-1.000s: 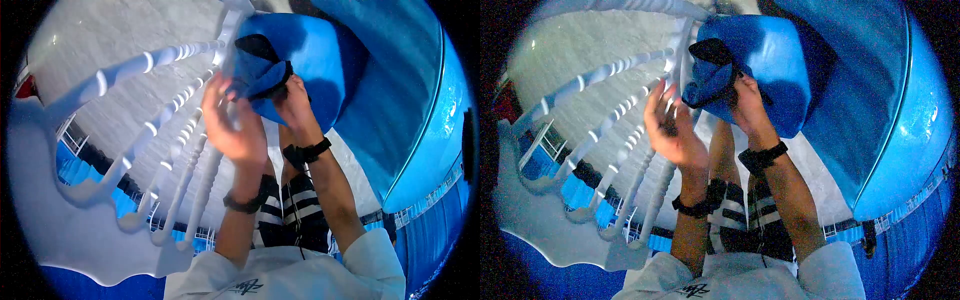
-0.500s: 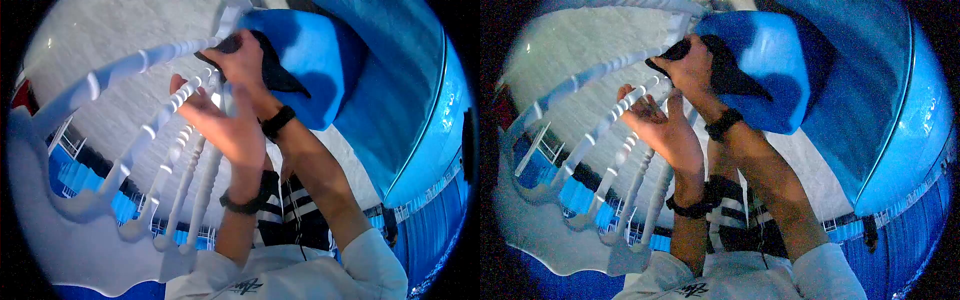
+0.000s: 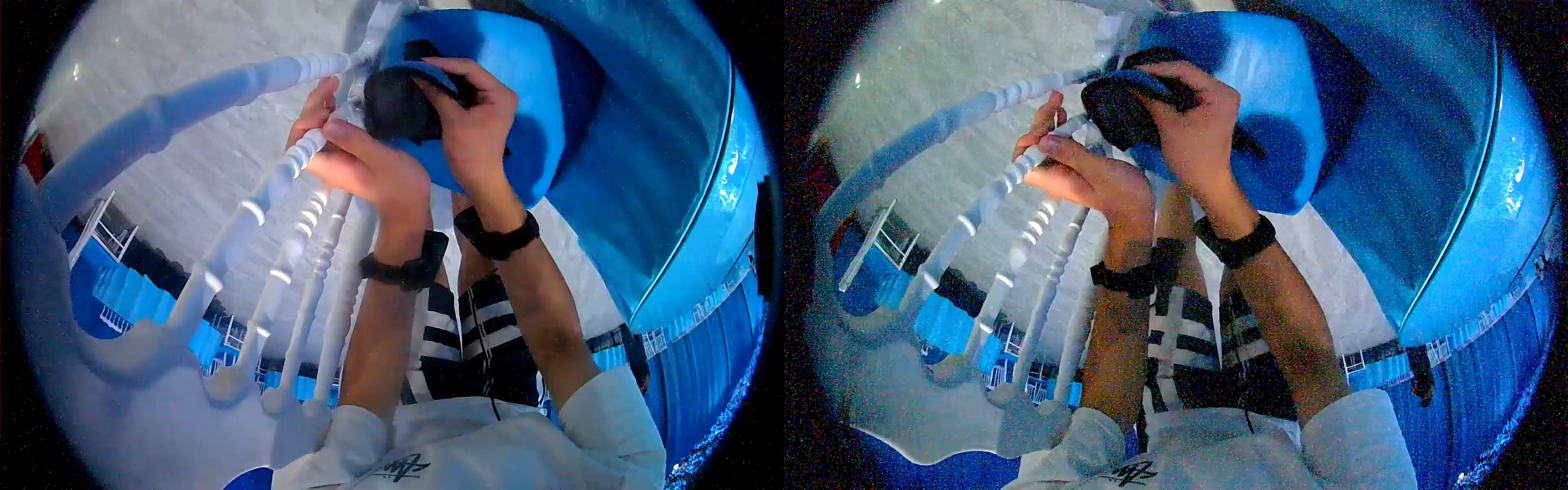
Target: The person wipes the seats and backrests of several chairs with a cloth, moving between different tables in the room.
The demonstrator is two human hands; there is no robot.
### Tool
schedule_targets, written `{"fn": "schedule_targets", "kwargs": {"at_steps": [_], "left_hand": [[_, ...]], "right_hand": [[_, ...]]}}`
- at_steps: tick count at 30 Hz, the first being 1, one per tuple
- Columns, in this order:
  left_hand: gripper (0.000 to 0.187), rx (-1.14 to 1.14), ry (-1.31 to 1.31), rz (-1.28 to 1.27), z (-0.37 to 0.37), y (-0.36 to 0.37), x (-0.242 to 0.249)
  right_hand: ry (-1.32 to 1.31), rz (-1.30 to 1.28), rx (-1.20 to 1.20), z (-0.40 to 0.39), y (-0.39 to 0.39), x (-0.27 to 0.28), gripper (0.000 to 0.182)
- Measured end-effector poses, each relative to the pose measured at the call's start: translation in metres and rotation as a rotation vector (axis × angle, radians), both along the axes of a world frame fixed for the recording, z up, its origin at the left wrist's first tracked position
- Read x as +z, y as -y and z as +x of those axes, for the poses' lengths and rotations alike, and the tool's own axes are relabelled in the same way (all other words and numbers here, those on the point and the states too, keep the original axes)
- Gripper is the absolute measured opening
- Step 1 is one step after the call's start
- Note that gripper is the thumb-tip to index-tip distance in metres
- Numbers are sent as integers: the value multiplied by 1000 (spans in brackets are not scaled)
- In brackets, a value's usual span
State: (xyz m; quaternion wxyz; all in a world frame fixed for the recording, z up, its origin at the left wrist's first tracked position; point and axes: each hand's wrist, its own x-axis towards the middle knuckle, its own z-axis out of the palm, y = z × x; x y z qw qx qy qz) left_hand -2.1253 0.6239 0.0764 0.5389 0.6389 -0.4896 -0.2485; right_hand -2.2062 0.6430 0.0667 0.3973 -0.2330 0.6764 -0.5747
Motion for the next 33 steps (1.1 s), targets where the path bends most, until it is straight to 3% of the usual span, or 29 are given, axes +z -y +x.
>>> {"fn": "schedule_targets", "kwargs": {"at_steps": [1,4,5,6,8,11,14,18,22,25,28,33], "left_hand": [[39,4,-65,9,-3,-2,-1],[52,10,-257,35,-13,-10,-2],[61,-54,-336,61,-16,-14,8],[62,-71,-288,111,-12,-16,11],[64,-107,-194,211,-3,-19,10],[55,-101,-277,147,-5,-18,6],[51,-59,-276,181,-9,-20,9],[52,-52,-273,195,-10,-22,7],[55,-89,-256,228,-9,-24,11],[57,-76,-334,170,-16,-24,6],[58,-110,-391,200,-20,-23,11],[62,-200,-202,214,-10,-28,6]], "right_hand": [[46,-9,57,-6,-2,10,41],[7,-302,220,-2,15,20,50],[-248,-366,421,-10,24,14,61],[-299,-355,433,-3,30,3,65],[-224,-267,446,6,39,-20,61],[-591,-261,517,5,54,-28,51],[-657,-342,533,-4,59,-27,36],[-574,-231,813,-28,64,-27,39],[-456,-121,914,-33,67,-22,43],[-666,-280,553,-10,49,-26,40],[-733,-189,395,18,52,-33,38],[-758,-339,358,18,54,-46,39]]}}
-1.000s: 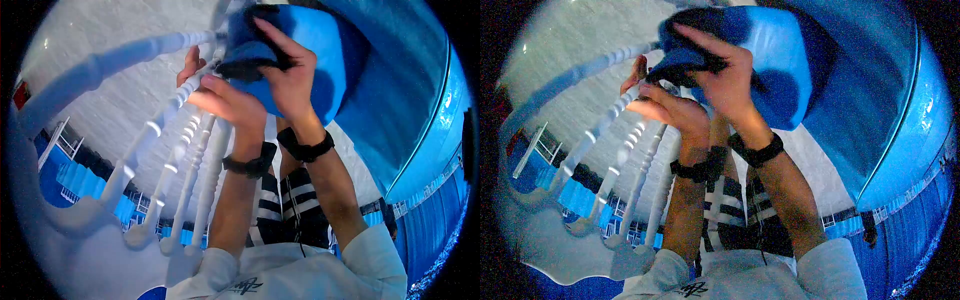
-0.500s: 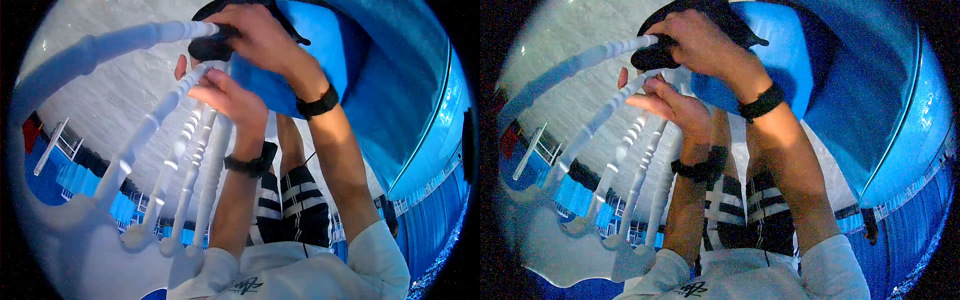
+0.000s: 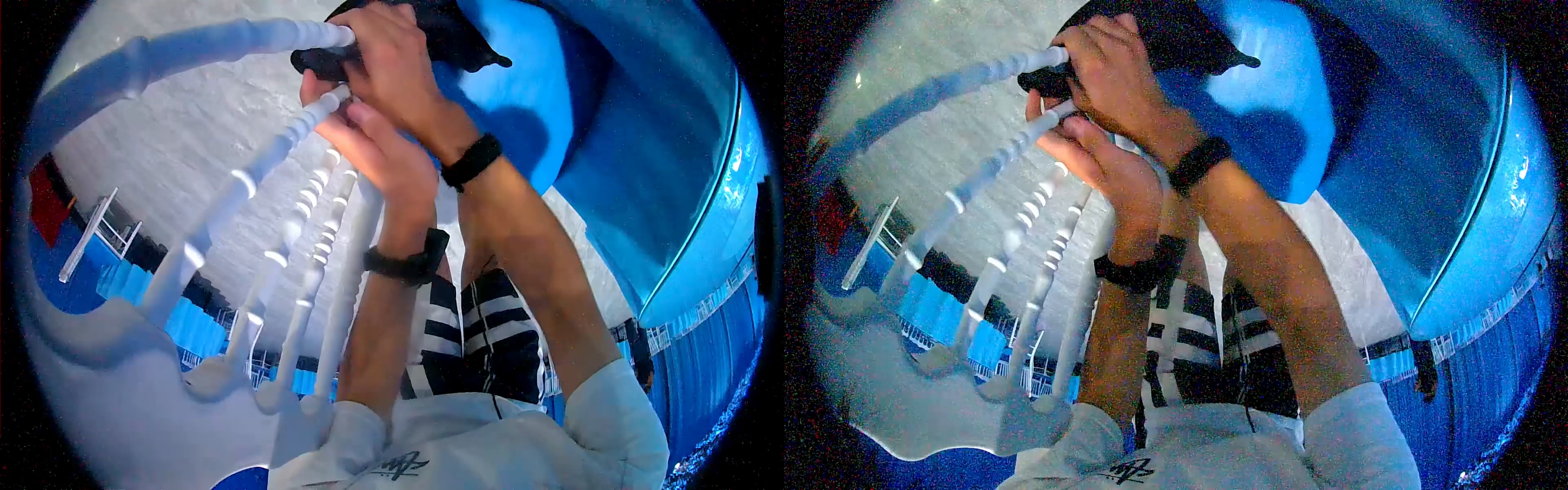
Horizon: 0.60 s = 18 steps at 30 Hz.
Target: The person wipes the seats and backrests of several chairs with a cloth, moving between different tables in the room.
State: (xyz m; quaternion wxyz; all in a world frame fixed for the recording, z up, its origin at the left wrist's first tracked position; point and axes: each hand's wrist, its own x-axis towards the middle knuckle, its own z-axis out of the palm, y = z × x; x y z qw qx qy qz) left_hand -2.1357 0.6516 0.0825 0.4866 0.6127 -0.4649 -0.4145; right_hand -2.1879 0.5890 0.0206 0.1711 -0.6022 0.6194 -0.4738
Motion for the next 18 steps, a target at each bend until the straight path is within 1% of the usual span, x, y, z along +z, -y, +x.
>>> {"fn": "schedule_targets", "kwargs": {"at_steps": [1,2,3,4,7,8,11,14,17,18], "left_hand": [[64,10,37,-21,-3,0,-1],[61,7,93,-16,0,-1,-4],[61,3,84,-21,0,-1,-5],[60,1,77,-26,1,0,-6],[59,-41,92,-26,7,3,-3],[58,-63,102,-20,9,3,-3],[58,-29,43,-51,8,6,-6],[58,-21,60,-84,10,7,-10],[61,-34,85,-35,16,7,-10],[61,-35,68,-43,17,7,-10]], "right_hand": [[-9,16,52,-6,-2,1,39],[-20,29,104,-13,-3,3,40],[-31,42,156,-20,-4,4,40],[-34,2,200,-26,-4,10,40],[-27,12,297,-38,4,3,44],[-55,70,310,-42,2,5,47],[-92,126,236,-38,-6,11,52],[-17,175,145,-31,-12,16,53],[94,66,73,-31,-20,14,52],[190,40,56,-34,-25,14,50]]}}
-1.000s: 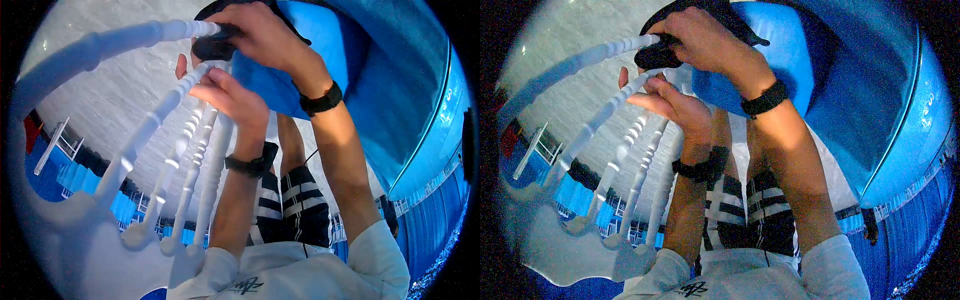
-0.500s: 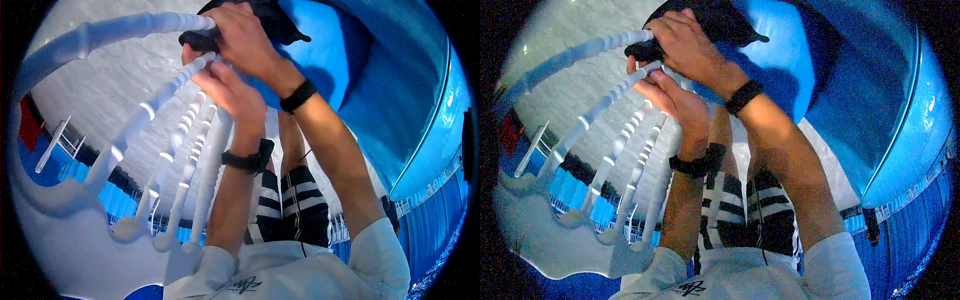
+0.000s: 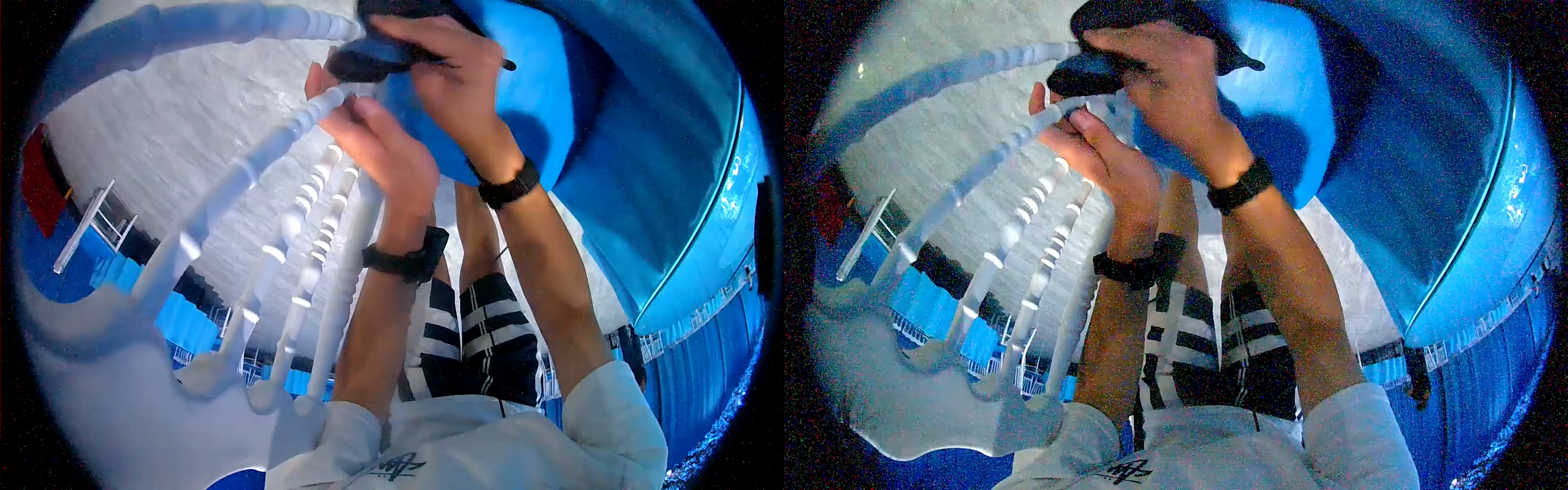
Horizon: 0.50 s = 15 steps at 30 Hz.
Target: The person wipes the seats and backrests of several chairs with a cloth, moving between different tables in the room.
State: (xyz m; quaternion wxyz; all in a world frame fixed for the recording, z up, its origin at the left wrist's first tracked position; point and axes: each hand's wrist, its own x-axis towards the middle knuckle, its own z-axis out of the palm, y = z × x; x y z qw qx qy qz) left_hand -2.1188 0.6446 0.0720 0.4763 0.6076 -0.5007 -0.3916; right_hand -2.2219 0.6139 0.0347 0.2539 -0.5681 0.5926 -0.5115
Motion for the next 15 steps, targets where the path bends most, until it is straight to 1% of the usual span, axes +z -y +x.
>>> {"fn": "schedule_targets", "kwargs": {"at_steps": [2,4,5,6,7,9,10,13,14,15], "left_hand": [[60,-6,-37,-11,1,0,-2],[61,-6,-157,-66,-1,0,-8],[62,-5,-216,-96,-2,0,-10],[62,24,-214,-93,-5,-1,-10],[60,55,-156,-51,-5,-1,-9],[57,112,-34,35,-2,-3,-9],[49,157,-60,55,-5,-3,-10],[45,134,-91,50,-6,-1,-3],[44,132,-96,49,-6,-2,-2],[43,129,-103,48,-5,-1,-1]], "right_hand": [[189,-40,-48,-5,-3,18,44],[331,-86,16,-9,4,43,38],[329,-70,48,-6,9,44,40],[327,-55,79,-3,14,45,43],[324,-39,111,-1,20,48,46],[340,112,114,6,29,59,49],[307,70,118,3,35,73,45],[368,293,307,-9,47,76,40],[320,141,321,-2,55,63,31],[292,151,386,-5,55,55,28]]}}
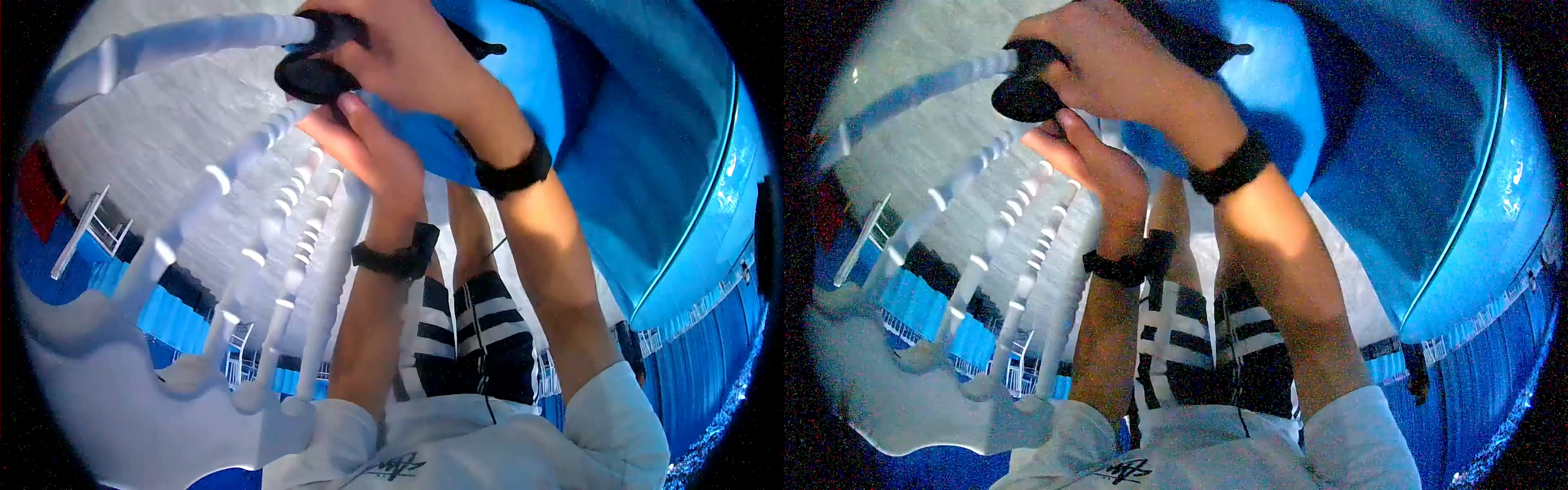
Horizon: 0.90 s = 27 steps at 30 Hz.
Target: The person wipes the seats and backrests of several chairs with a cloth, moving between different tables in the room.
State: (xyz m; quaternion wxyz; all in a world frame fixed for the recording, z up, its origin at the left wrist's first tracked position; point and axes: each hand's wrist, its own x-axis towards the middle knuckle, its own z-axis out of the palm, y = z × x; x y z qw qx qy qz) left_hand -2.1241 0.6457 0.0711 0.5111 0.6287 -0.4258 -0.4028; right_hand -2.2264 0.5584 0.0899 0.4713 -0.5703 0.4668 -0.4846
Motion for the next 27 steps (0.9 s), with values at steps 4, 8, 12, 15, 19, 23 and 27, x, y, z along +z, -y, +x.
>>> {"fn": "schedule_targets", "kwargs": {"at_steps": [4,8,12,15,19,23,27], "left_hand": [[44,16,0,11,-6,3,9],[56,-32,-36,-17,-1,2,2],[55,70,-649,73,-12,7,11],[64,-43,-257,116,5,-1,10],[72,-48,-221,54,5,-2,7],[72,-67,-152,-23,5,1,4],[68,-40,-105,-65,3,2,5]], "right_hand": [[-148,-67,255,-15,23,4,11],[-282,-57,208,-7,17,-1,15],[-365,-210,-394,44,-12,-29,26],[-468,84,-241,48,-12,-10,39],[-375,-64,-172,36,-10,-18,21],[-326,-103,-37,13,-11,-8,44],[-209,-125,40,-7,-17,-7,53]]}}
